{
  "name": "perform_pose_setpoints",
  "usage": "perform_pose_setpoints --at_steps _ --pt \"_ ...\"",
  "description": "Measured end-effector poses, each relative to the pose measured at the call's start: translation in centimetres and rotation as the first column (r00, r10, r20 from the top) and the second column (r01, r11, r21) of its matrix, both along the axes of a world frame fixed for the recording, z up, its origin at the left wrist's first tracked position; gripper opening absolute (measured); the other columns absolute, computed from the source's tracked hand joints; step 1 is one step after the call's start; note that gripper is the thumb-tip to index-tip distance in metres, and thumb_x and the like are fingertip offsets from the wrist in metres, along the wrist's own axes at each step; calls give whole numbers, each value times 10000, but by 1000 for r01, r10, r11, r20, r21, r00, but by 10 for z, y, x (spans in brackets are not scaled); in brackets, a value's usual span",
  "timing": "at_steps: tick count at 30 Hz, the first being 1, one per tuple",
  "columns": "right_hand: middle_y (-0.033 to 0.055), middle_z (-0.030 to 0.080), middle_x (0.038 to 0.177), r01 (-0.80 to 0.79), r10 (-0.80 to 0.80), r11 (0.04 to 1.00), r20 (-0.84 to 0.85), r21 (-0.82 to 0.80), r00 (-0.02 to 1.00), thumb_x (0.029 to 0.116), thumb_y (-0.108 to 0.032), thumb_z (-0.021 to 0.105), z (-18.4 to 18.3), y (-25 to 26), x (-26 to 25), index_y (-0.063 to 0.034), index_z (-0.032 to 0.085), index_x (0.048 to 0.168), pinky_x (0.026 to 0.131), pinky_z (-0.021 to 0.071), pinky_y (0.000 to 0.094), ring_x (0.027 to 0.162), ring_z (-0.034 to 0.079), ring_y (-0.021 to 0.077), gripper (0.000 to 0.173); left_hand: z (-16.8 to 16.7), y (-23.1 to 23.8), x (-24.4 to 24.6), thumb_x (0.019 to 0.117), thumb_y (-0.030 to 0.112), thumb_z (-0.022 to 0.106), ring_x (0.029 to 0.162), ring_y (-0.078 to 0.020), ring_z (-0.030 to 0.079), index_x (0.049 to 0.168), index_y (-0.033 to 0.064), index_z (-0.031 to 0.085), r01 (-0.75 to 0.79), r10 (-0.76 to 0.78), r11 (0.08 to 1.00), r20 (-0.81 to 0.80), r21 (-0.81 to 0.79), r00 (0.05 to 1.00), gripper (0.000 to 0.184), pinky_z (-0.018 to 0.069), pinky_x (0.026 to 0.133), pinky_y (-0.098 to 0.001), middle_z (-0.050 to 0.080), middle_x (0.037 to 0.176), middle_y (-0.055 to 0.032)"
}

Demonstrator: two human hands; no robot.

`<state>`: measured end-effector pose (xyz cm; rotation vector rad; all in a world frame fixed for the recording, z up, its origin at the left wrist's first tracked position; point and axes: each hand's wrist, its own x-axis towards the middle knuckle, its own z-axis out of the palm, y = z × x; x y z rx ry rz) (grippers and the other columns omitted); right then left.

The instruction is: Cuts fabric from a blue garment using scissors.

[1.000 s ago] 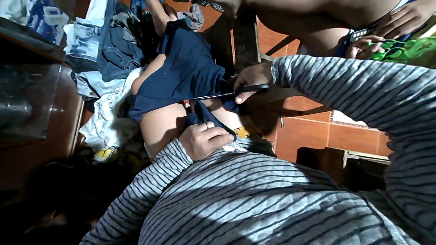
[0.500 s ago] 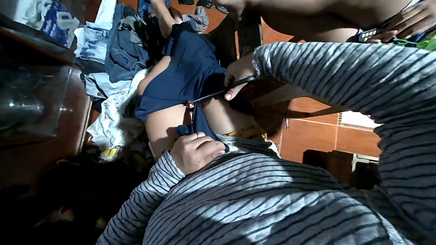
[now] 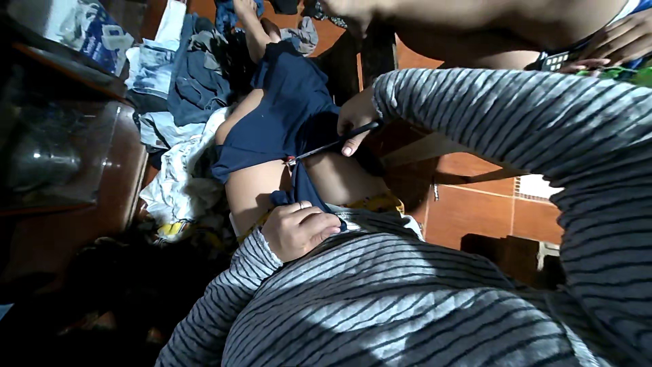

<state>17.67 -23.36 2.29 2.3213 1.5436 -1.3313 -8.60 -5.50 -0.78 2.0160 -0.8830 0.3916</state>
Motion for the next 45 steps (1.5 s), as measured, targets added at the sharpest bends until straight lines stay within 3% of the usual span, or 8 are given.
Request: perform_pose_setpoints --at_steps 6,11,17,20,24,27,32,45 --pt "167 701 1073 185 -184 974 17 -127 983 932 -506 701 6 -7 -29 -20 718 1097 952 496 502 1049 660 308 514 14 -3 -4 1012 193 636 862 -175 732 967 36 758 -21 21 997 -5 73 1000 204 587 839 -292 766 894 -85" --pt "321 658 1169 14 -21 973 -27 -231 999 992 -311 680 17 9 -27 99 671 1186 1030 439 559 1155 617 451 453 24 -2 -4 982 118 653 835 -239 748 971 -36 759 -52 51 998 7 43 999 187 601 816 -342 765 895 -150" --pt "58 608 706 243 -217 970 -378 23 900 935 -225 725 63 -25 -42 35 655 1005 623 510 291 609 584 135 278 37 19 -17 1016 91 578 859 -91 693 1008 -58 648 -453 434 848 -130 -274 892 165 582 823 -252 710 928 -118" --pt "-28 651 662 340 -145 931 -717 134 682 670 -625 854 46 -39 -37 -127 652 977 511 535 238 541 640 86 619 47 30 -13 1038 119 514 874 -65 653 1048 -22 641 -568 541 725 -188 -389 820 190 559 831 -282 692 940 -51" --pt "-95 687 778 637 -118 587 -726 500 678 660 -679 837 57 -15 -82 -212 683 1044 559 550 211 632 645 26 624 90 34 -6 1033 30 457 846 51 576 1039 -46 597 -591 529 636 -276 -497 802 159 507 800 -164 618 912 34" --pt "-63 723 965 708 -207 312 -682 634 701 773 -457 838 50 9 -118 -98 608 1189 735 604 252 833 705 54 596 104 33 -9 1045 42 432 943 16 606 1080 -58 605 -662 512 544 -420 -516 749 203 519 900 -216 644 982 18" --pt "-44 714 1134 676 -75 132 -673 725 736 766 -509 845 37 52 -142 -78 512 1288 831 586 252 976 684 56 754 102 35 -12 1037 35 453 923 29 594 1061 -27 611 -590 441 634 -392 -500 807 172 512 855 -195 645 994 35" --pt "-83 705 1003 703 -16 213 -717 679 697 718 -323 877 5 73 -173 -96 586 1205 815 575 198 899 669 -21 611 94 31 -17 1041 24 448 881 40 573 1064 -44 591 -561 421 692 -378 -454 825 160 500 830 -164 618 957 16"
